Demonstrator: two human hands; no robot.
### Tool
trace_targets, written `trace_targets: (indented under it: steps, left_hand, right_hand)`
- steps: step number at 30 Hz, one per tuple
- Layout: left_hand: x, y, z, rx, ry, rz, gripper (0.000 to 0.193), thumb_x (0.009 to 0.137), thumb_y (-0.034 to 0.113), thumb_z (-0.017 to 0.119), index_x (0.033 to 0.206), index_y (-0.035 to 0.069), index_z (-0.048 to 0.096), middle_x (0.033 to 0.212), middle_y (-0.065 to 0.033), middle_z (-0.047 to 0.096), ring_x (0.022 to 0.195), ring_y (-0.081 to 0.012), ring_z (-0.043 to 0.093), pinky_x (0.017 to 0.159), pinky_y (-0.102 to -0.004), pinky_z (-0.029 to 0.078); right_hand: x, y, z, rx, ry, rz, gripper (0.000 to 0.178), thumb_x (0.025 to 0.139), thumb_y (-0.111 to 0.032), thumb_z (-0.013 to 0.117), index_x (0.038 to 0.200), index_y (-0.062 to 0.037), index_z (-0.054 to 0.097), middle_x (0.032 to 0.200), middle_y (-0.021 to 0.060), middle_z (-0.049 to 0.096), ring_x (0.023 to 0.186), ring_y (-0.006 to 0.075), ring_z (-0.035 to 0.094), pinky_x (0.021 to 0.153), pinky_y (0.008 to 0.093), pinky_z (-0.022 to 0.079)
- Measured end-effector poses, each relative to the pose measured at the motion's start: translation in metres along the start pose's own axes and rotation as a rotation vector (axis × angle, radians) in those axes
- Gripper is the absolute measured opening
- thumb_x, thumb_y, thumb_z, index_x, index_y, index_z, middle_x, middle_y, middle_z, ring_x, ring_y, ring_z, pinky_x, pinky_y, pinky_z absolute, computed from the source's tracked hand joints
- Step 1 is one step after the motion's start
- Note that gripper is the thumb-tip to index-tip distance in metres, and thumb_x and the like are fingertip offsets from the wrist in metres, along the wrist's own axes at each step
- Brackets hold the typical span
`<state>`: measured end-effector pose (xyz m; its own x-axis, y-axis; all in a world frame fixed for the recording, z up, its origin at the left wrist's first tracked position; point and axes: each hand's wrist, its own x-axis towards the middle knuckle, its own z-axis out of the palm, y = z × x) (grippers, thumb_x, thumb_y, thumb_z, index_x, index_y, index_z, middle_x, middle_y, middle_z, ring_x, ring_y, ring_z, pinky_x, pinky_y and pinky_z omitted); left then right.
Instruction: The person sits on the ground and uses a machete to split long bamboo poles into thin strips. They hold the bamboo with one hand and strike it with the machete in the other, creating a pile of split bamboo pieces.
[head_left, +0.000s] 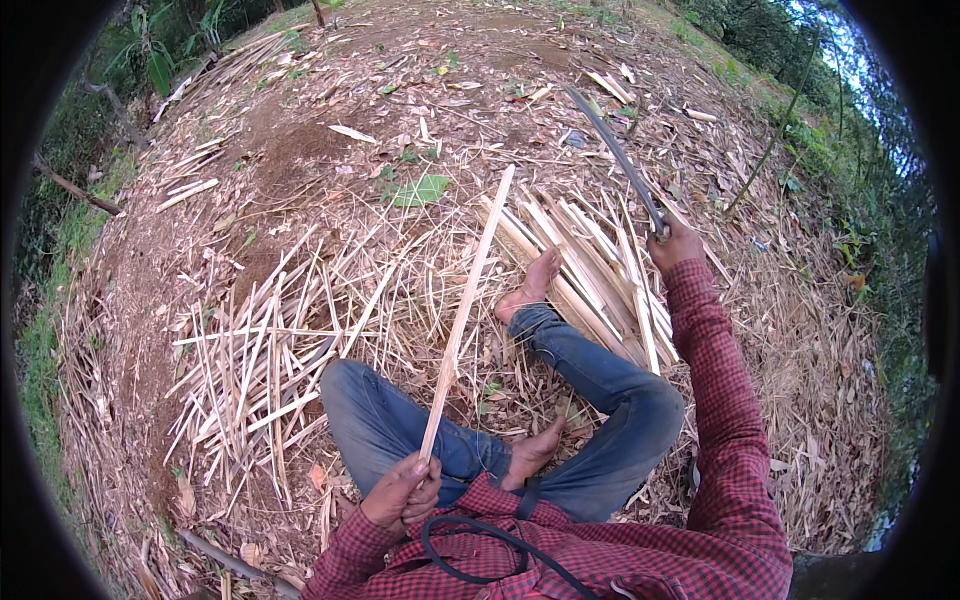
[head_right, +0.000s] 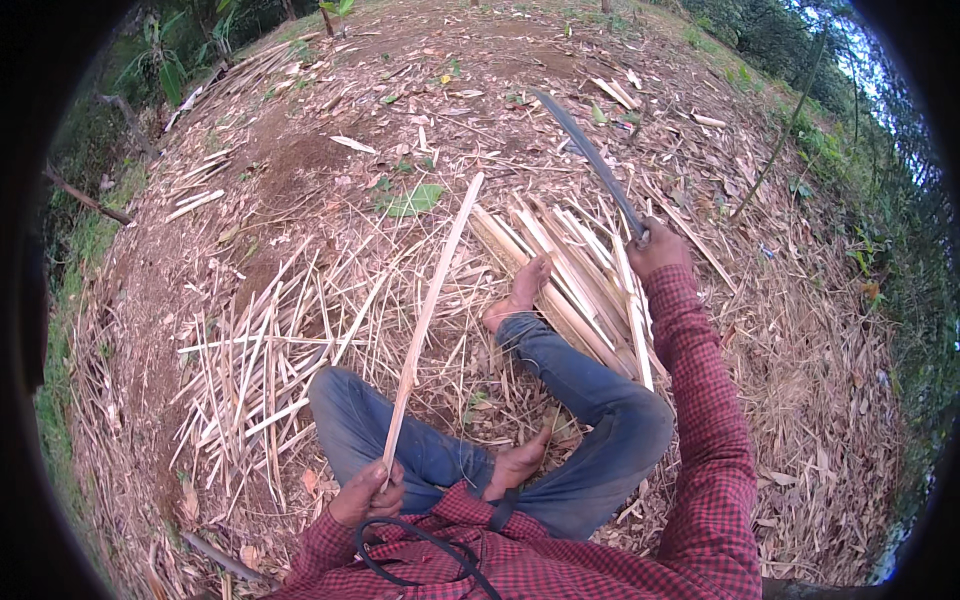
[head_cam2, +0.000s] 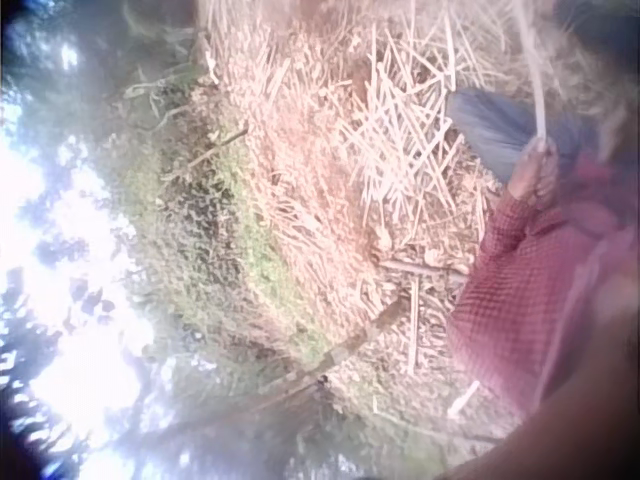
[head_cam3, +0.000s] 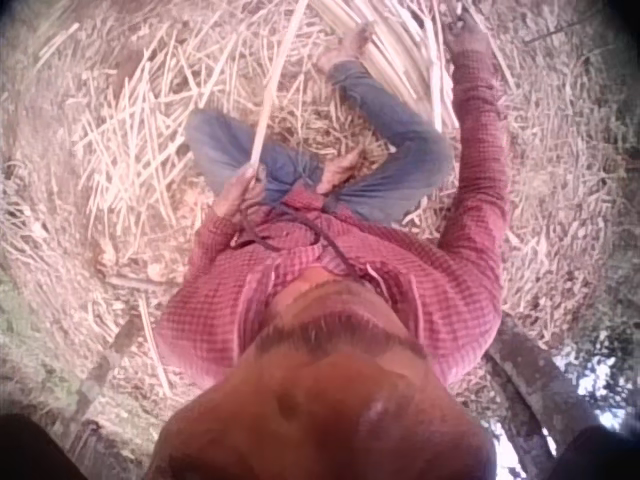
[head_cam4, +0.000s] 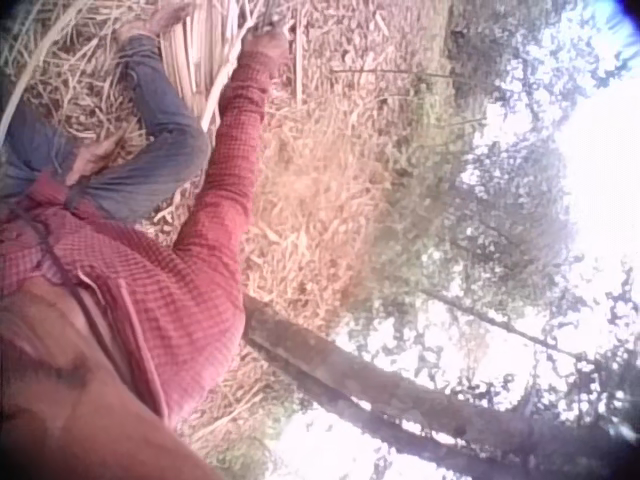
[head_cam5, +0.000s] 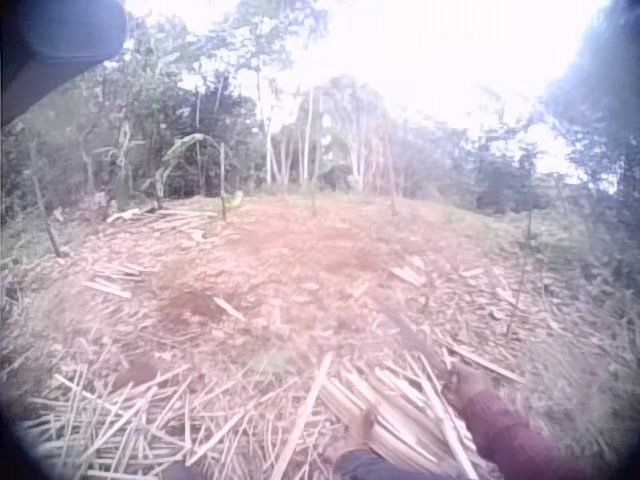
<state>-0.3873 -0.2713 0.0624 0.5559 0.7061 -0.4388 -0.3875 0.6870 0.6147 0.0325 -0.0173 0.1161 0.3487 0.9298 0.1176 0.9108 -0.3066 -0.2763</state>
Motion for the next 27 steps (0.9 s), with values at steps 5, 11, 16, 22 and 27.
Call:
trace_targets:
  steps: [5, 11, 16, 22, 27]
  left_hand:
    - [0.041, 0.018, 0.018, -0.056, -0.001, -0.057, 0.035, 0.096, 0.041, 0.036, 0.080, 0.010, 0.039, 0.053, 0.0030, 0.029, 0.037, -0.0056, 0.027, 0.033, -0.0201, 0.024]
    - [0.046, 0.020, 0.043, 0.218, 0.129, 0.037, 0.032, 0.097, 0.038, 0.035, 0.082, 0.010, 0.039, 0.055, 0.0037, 0.028, 0.039, -0.0044, 0.022, 0.034, -0.0198, 0.020]
    - [0.036, 0.015, 0.053, 0.263, 0.149, 0.090, 0.031, 0.098, 0.036, 0.034, 0.082, 0.009, 0.039, 0.056, 0.0044, 0.029, 0.041, -0.0039, 0.022, 0.035, -0.0196, 0.019]
    - [0.003, 0.009, 0.043, 0.231, 0.079, 0.003, 0.031, 0.098, 0.033, 0.033, 0.082, 0.008, 0.039, 0.057, 0.0048, 0.030, 0.044, -0.0034, 0.023, 0.038, -0.0189, 0.020]
    - [0.010, 0.015, 0.039, 0.260, 0.101, -0.025, 0.031, 0.098, 0.033, 0.034, 0.081, 0.007, 0.040, 0.056, 0.0047, 0.029, 0.044, -0.0034, 0.024, 0.039, -0.0190, 0.020]
  right_hand:
    - [-0.094, -0.035, 0.022, 0.099, 0.050, -0.649, 0.026, 0.070, -0.020, 0.067, 0.090, -0.0078, 0.055, 0.069, 0.0099, 0.060, 0.064, 0.0275, 0.062, 0.060, 0.0393, 0.050]
    - [-0.123, -0.070, 0.034, 0.164, -0.115, -0.763, 0.026, 0.070, -0.018, 0.067, 0.087, -0.0056, 0.052, 0.072, 0.0097, 0.059, 0.066, 0.0277, 0.061, 0.061, 0.0380, 0.049]
    - [-0.108, -0.073, 0.033, 0.085, -0.079, -0.820, 0.027, 0.070, -0.018, 0.067, 0.089, -0.0072, 0.051, 0.074, 0.0102, 0.059, 0.067, 0.0294, 0.061, 0.062, 0.0403, 0.049]
    - [-0.036, -0.038, 0.019, -0.096, -0.137, -0.395, 0.029, 0.074, -0.024, 0.062, 0.099, -0.0104, 0.055, 0.082, 0.0127, 0.064, 0.080, 0.0301, 0.063, 0.071, 0.0413, 0.049]
    - [-0.030, -0.019, 0.029, -0.125, -0.037, -0.490, 0.028, 0.075, -0.025, 0.062, 0.098, -0.0101, 0.056, 0.081, 0.0115, 0.064, 0.076, 0.0305, 0.063, 0.070, 0.0417, 0.049]
